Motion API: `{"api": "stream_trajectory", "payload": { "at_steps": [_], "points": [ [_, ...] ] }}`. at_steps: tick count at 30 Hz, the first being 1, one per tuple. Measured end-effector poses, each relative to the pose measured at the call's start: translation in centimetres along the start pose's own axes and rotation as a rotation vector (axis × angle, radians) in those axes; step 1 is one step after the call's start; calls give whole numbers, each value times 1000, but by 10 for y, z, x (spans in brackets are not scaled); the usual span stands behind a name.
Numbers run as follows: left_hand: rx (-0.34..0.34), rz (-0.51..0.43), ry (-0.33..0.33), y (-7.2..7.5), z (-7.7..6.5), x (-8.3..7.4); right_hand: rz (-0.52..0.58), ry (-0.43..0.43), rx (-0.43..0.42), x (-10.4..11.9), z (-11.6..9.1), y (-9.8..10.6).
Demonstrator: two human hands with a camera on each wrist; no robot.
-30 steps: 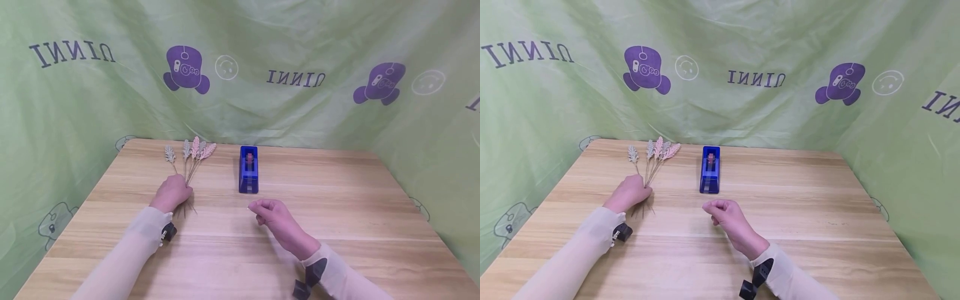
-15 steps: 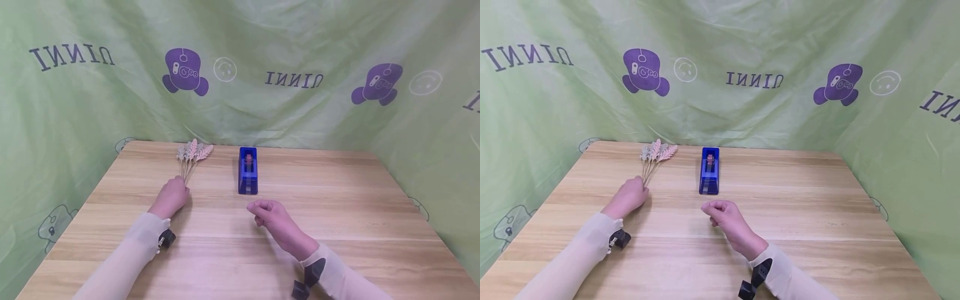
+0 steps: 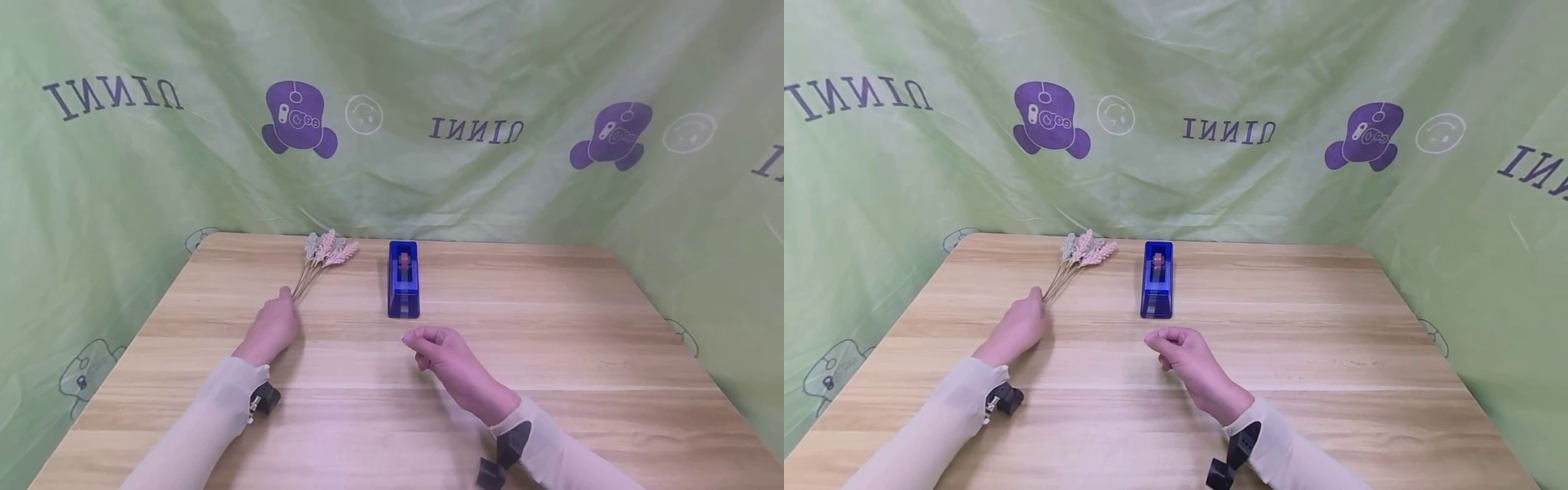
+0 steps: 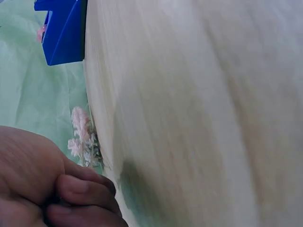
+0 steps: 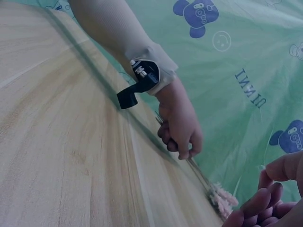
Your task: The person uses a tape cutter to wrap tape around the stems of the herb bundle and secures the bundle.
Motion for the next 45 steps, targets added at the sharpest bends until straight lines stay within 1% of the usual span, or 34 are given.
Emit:
{"api": "stream_trajectory", "payload": {
  "at_steps": [2,6,9,13,20,24,30,31,39,42,45],
  "points": [
    [-19,-9,-6,1,-1,2,-1,0,0,0,0,0],
    [-73,-17,-40,3,-3,3,-4,3,0,0,0,0],
    [-100,-30,-57,4,-5,5,-6,3,-1,0,-1,-1],
    [-117,-56,-79,8,-8,9,-16,-3,-11,1,-1,0],
    [-146,-111,-165,19,-17,13,-33,-5,-41,6,-2,0],
    [-139,-135,-178,26,-24,15,-31,-2,-43,8,-2,0],
    [-64,-194,-138,35,-32,16,-24,8,-52,9,-2,3],
    [-62,-195,-141,36,-33,16,-24,10,-51,9,-2,3],
    [-91,-227,-167,44,-41,19,-28,19,-52,13,-1,4],
    [-107,-204,-193,47,-43,19,-37,22,-52,15,-1,6],
    [-114,-161,-228,49,-46,21,-50,20,-57,18,0,7]
  ]
}}
Point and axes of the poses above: each hand's wrist, its own z-axis towards the middle knuckle, its own y-axis out of the back of the hand, x = y × z, the point moved 2 cm from there along z, towards the middle knuckle, and after that the axes turned 3 degrees about -z, right-handed, at the moved point
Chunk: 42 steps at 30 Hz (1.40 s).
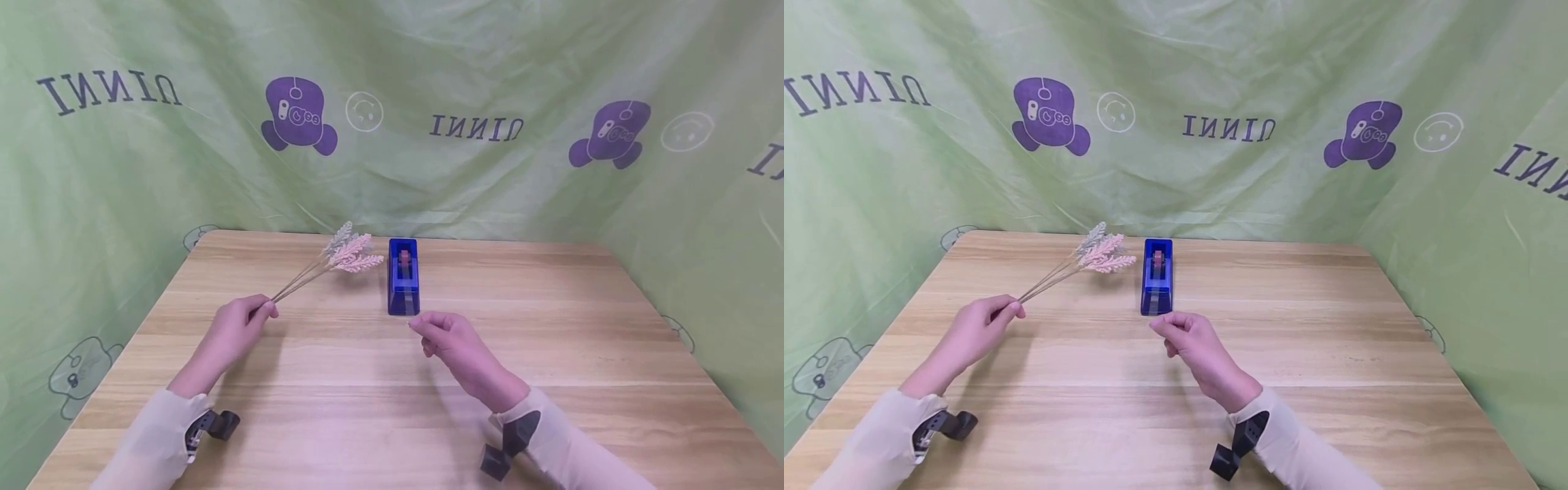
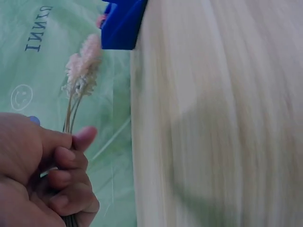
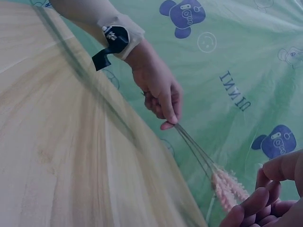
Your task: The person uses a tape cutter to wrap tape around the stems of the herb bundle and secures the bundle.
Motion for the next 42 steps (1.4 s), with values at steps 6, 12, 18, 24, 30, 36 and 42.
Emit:
{"api": "stream_trajectory", "payload": {
  "at_steps": [6,12,18,24,30,36,42],
  "points": [
    [51,19,-66,1,-6,3,-13,11,-11,6,1,6],
    [140,-17,-118,0,-10,3,-5,39,-9,14,3,11],
    [187,-4,-174,14,-18,5,10,65,-11,24,5,15],
    [201,-15,-197,25,-26,9,6,71,-11,29,6,17],
    [291,-77,-268,20,-31,2,13,82,-5,33,7,19],
    [335,-106,-336,9,-31,-15,51,76,-7,37,7,21],
    [357,-68,-337,-8,-24,-35,126,55,-6,40,5,21]
  ]
}}
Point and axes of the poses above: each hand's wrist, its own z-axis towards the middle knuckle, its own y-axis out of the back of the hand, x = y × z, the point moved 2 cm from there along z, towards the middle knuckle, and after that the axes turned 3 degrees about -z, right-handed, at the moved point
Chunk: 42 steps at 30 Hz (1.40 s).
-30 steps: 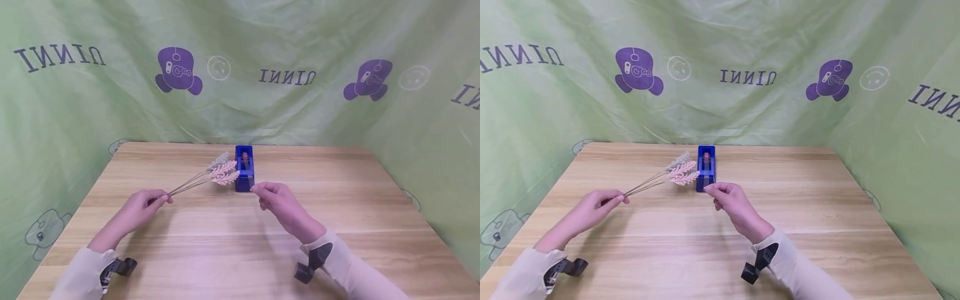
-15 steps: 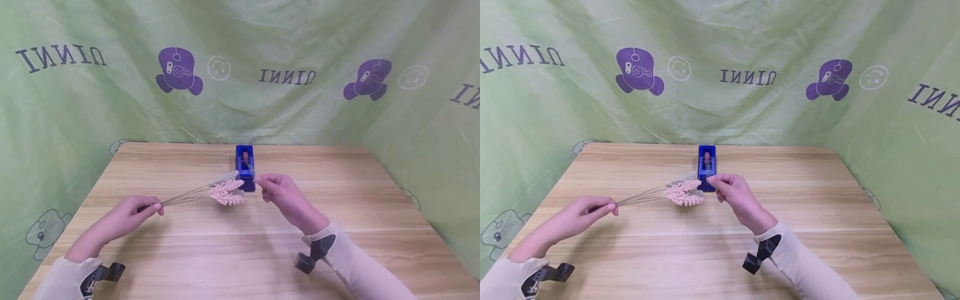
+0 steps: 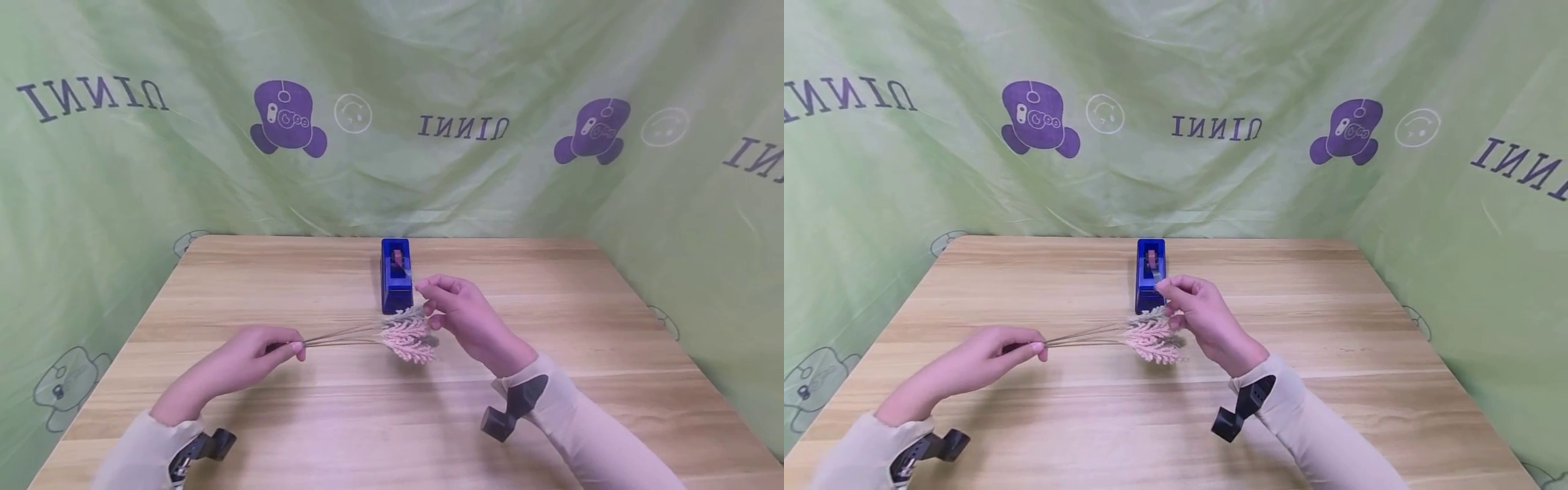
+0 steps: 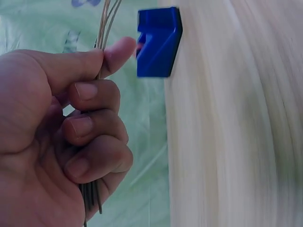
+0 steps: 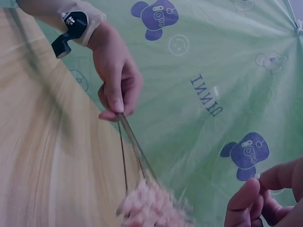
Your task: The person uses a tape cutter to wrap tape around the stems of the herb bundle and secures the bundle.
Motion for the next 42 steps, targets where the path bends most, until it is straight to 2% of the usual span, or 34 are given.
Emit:
{"api": "stream_trajectory", "payload": {
  "at_steps": [4,7,15,23,29,36,42],
  "points": [
    [35,5,8,-11,15,-5,52,-31,41,0,-1,-3],
    [45,0,-11,-19,27,-6,90,-42,60,0,-1,-6],
    [61,-10,-59,-37,55,-11,162,-61,47,-6,0,-13],
    [56,-19,-79,-48,78,-24,114,-89,40,-14,-1,-18],
    [57,-11,-75,-53,92,-33,81,-85,43,-22,-4,-22],
    [57,-1,-34,-59,100,-42,67,-80,47,-29,-8,-23],
    [33,16,-71,-62,105,-50,49,-75,46,-32,-10,-25]
  ]
}}
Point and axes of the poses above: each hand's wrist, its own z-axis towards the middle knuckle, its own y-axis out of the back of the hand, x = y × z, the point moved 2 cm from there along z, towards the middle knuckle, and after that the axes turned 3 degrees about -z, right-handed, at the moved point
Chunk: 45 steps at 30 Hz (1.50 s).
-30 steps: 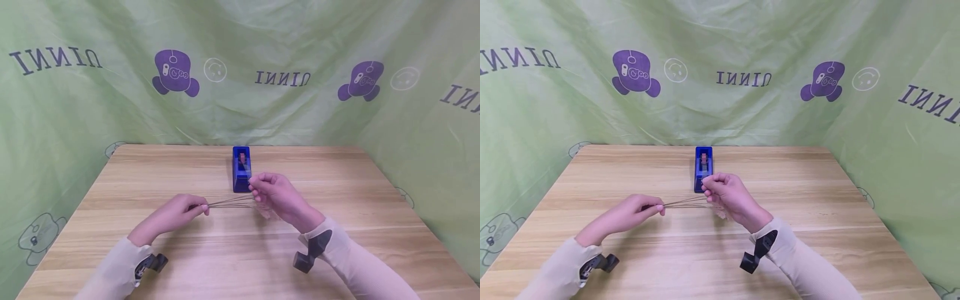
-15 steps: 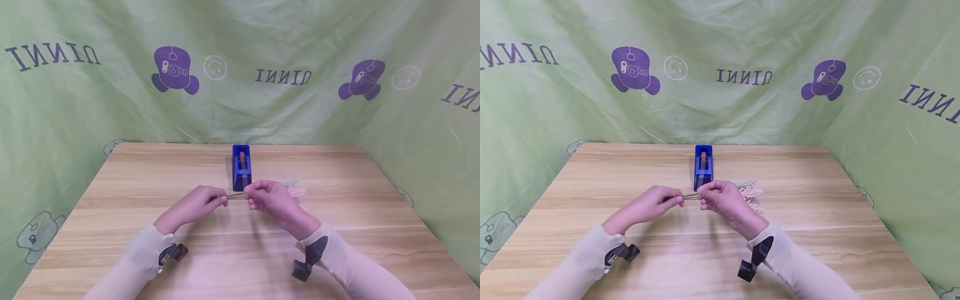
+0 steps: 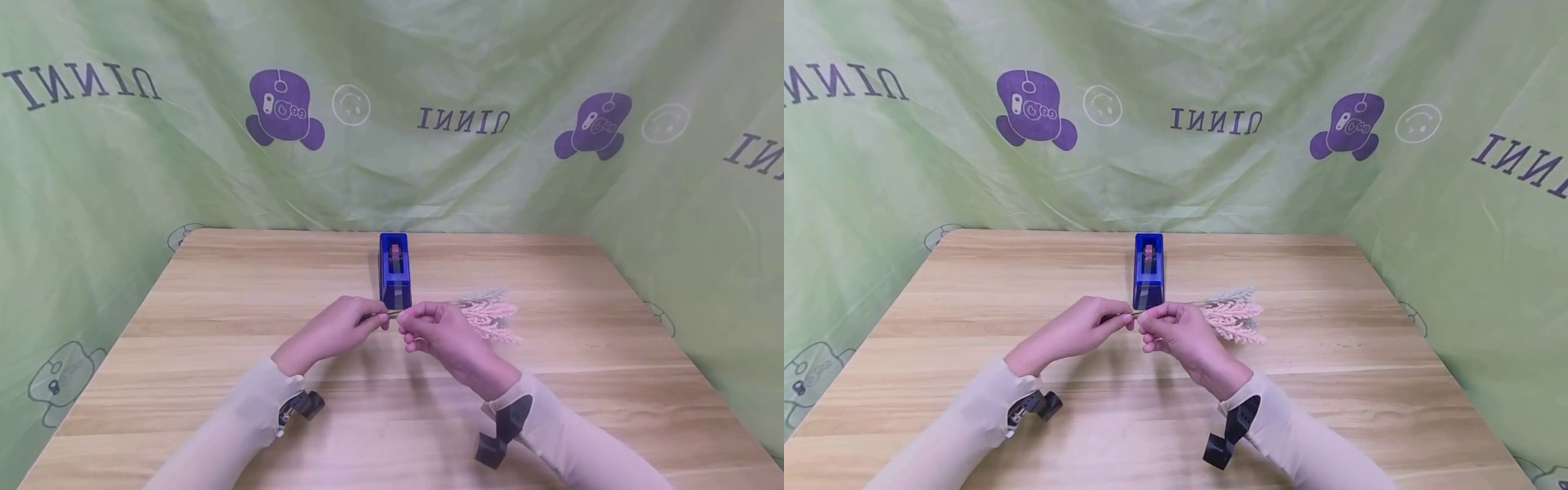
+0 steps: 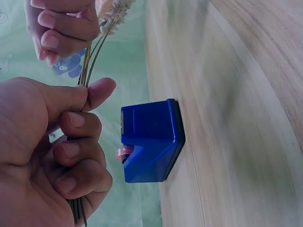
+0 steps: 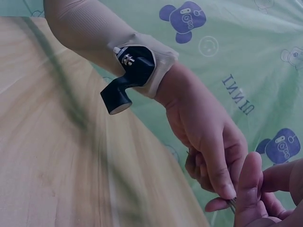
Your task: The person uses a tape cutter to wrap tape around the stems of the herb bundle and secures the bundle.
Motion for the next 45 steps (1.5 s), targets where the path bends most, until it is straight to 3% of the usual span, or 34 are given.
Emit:
{"api": "stream_trajectory", "payload": {
  "at_steps": [14,20,29,37,45],
  "points": [
    [-20,27,-24,-2,5,-7,-10,12,-56,-8,-3,1],
    [-24,19,-19,-3,4,-6,-6,33,-112,-18,-4,0],
    [-37,12,-22,-5,5,-3,24,58,-131,-27,-2,2],
    [-60,-48,3,-6,4,-2,55,19,-143,-33,0,2],
    [-129,-107,-28,-8,3,-1,74,6,-135,-34,0,2]
  ]
}}
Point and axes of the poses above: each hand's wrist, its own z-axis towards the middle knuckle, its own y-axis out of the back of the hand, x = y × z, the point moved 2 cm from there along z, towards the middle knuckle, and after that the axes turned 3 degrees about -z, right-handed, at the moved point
